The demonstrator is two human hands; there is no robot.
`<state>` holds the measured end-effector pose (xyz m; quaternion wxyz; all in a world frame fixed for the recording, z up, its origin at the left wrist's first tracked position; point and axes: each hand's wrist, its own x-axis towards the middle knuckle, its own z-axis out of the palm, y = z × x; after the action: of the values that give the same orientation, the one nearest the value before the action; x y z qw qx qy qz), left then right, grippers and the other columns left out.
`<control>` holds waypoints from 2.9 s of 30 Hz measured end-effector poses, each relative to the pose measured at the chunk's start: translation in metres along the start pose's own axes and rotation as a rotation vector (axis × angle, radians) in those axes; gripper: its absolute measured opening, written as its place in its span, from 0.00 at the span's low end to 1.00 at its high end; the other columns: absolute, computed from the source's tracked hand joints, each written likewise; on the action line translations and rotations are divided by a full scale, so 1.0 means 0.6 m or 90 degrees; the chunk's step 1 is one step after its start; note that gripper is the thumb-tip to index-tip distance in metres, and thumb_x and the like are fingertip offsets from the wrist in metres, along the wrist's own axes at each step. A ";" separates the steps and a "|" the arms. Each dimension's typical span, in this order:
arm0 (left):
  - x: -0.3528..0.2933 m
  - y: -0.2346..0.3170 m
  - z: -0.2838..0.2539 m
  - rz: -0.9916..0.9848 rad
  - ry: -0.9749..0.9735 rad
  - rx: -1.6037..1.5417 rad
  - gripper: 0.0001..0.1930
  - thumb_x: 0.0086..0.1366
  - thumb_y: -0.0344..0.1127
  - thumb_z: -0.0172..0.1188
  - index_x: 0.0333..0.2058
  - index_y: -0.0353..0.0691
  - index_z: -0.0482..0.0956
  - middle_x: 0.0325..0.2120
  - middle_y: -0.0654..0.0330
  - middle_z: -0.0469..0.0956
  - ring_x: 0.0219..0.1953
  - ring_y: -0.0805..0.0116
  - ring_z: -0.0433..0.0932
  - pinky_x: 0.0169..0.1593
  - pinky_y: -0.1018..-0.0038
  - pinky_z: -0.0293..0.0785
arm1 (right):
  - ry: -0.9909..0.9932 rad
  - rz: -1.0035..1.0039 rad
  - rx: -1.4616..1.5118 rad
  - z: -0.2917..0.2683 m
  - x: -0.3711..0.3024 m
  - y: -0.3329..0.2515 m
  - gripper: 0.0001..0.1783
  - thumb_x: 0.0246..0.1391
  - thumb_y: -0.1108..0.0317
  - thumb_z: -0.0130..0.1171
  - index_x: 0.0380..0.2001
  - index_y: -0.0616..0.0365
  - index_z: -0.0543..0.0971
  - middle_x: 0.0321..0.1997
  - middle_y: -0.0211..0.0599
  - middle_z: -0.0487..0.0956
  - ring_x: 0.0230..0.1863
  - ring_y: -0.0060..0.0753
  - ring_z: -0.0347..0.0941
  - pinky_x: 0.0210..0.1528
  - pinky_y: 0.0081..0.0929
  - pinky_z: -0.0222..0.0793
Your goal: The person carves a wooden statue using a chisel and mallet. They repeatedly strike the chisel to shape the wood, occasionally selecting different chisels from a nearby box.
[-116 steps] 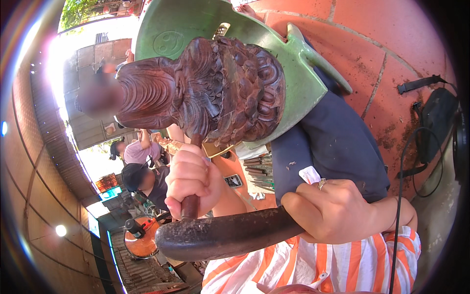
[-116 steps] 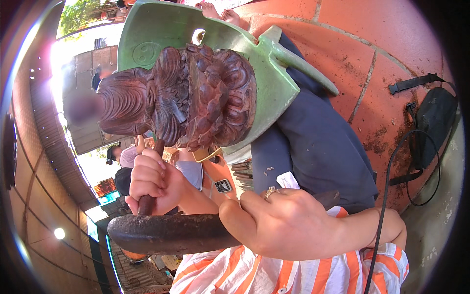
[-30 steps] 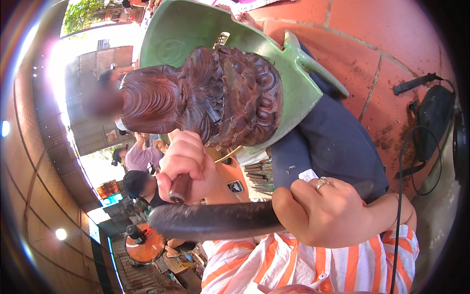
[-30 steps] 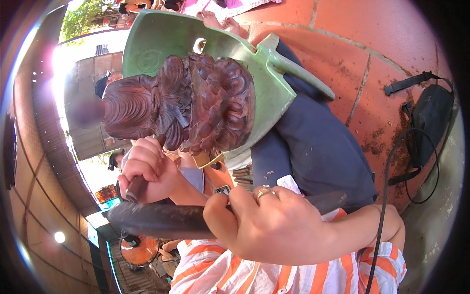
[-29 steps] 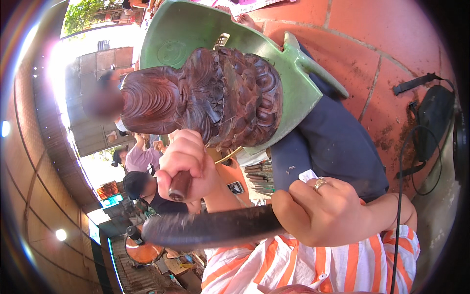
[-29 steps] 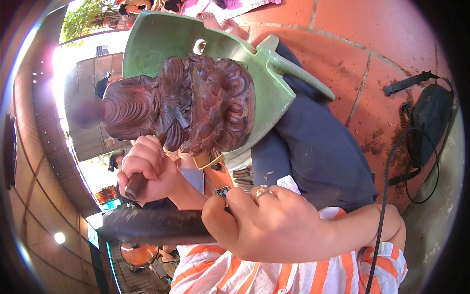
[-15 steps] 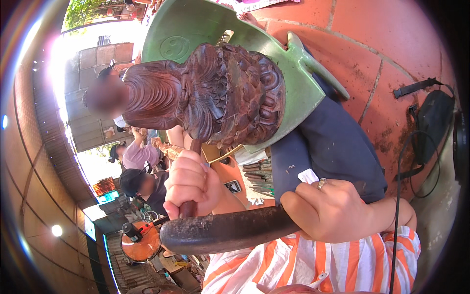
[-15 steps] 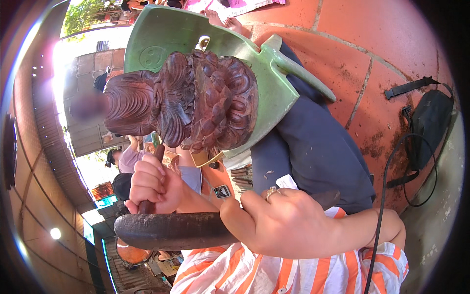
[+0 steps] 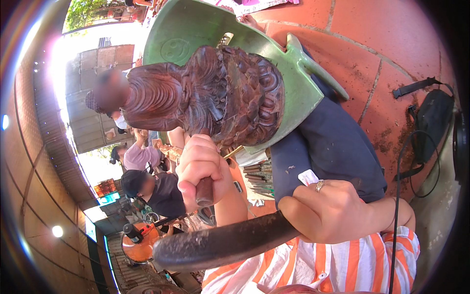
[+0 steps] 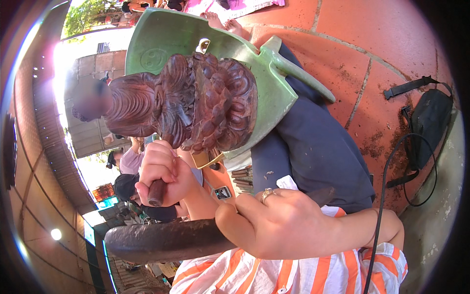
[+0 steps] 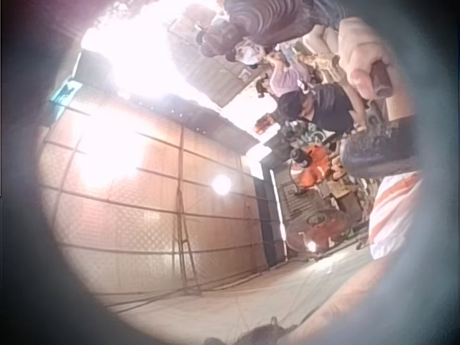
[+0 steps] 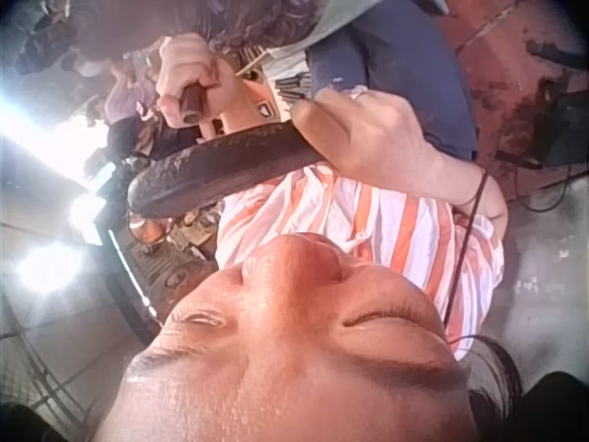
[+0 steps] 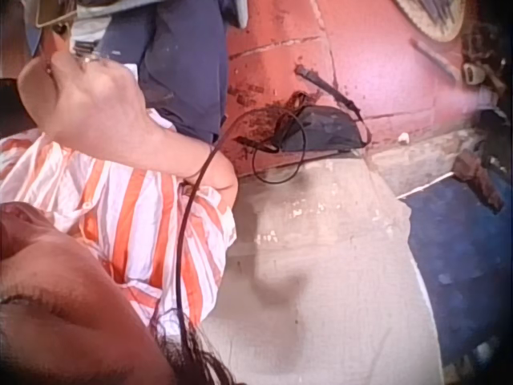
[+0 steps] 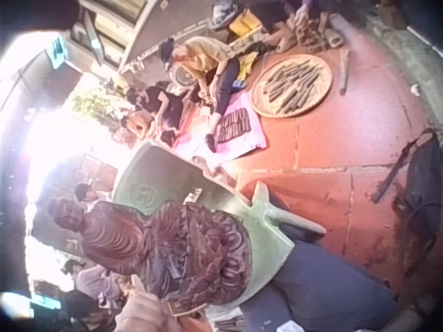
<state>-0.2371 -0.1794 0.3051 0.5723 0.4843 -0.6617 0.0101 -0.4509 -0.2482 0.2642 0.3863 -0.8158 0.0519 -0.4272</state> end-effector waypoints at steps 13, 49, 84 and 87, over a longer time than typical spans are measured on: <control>-0.015 0.009 -0.035 -0.020 0.056 -0.083 0.25 0.68 0.45 0.39 0.13 0.39 0.66 0.09 0.60 0.63 0.13 0.66 0.58 0.25 0.70 0.58 | -0.036 0.061 -0.090 0.007 -0.015 -0.003 0.07 0.37 0.73 0.56 0.24 0.56 0.70 0.16 0.26 0.58 0.10 0.19 0.60 0.12 0.19 0.59; -0.082 0.264 -0.003 0.133 -0.396 -0.815 0.50 0.40 0.87 0.45 0.35 0.40 0.81 0.24 0.63 0.63 0.13 0.75 0.63 0.14 0.79 0.59 | 0.030 0.406 0.205 0.036 -0.119 -0.036 0.21 0.43 0.70 0.71 0.39 0.63 0.73 0.24 0.25 0.72 0.26 0.15 0.63 0.29 0.18 0.63; -0.102 0.249 0.032 0.163 -0.118 -0.775 0.27 0.63 0.66 0.48 0.40 0.49 0.80 0.19 0.59 0.66 0.11 0.80 0.61 0.13 0.84 0.55 | 0.073 0.448 0.231 0.026 -0.143 -0.016 0.15 0.46 0.80 0.63 0.38 0.65 0.72 0.20 0.29 0.72 0.16 0.17 0.66 0.19 0.16 0.61; -0.103 0.252 0.009 0.093 -0.215 -0.740 0.29 0.65 0.70 0.38 0.39 0.56 0.79 0.25 0.51 0.72 0.10 0.78 0.60 0.14 0.81 0.56 | 0.070 0.459 0.242 0.030 -0.137 -0.020 0.15 0.46 0.80 0.62 0.38 0.65 0.72 0.20 0.29 0.72 0.16 0.17 0.66 0.19 0.16 0.61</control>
<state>-0.3473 -0.0631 0.3375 0.6278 0.0405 -0.6720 -0.3907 -0.4924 -0.1953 0.2120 0.6516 -0.6354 0.2755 -0.3096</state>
